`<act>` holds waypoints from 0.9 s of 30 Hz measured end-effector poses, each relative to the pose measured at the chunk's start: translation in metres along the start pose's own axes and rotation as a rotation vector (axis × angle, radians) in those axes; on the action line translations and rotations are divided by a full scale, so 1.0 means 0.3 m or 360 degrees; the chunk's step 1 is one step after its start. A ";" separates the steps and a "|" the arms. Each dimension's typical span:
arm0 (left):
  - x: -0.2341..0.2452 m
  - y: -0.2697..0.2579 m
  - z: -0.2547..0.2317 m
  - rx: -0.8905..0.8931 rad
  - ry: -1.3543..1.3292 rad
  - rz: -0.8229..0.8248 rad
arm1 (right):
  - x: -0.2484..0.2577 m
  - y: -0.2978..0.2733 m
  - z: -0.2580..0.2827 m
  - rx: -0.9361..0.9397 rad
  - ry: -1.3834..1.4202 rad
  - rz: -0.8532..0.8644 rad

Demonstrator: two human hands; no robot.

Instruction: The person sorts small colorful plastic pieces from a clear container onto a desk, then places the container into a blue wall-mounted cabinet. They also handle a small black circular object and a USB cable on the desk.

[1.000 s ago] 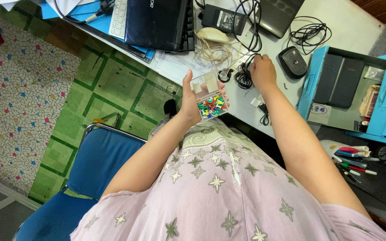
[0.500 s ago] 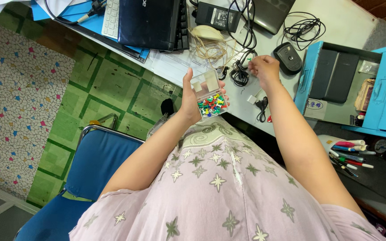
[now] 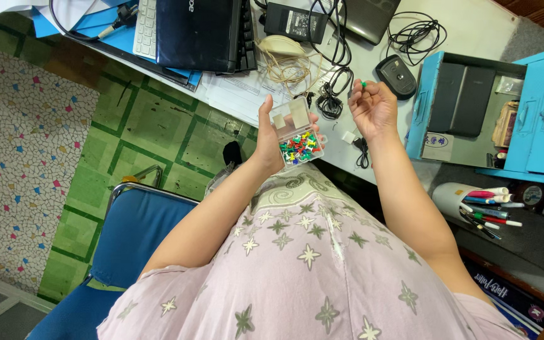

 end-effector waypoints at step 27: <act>-0.078 0.034 -0.007 0.0046 0.0140 0.0076 | -0.499 -0.616 0.189 -0.0457 0.0894 0.0734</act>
Point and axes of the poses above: each hand's wrist, its own y-axis towards the middle knuckle, its own x-axis out of the back of the hand, z = x × y, the point moved 2 cm from there along y, towards the middle knuckle, and after that the axes turned 15 degrees about x, right-handed, at the moved point
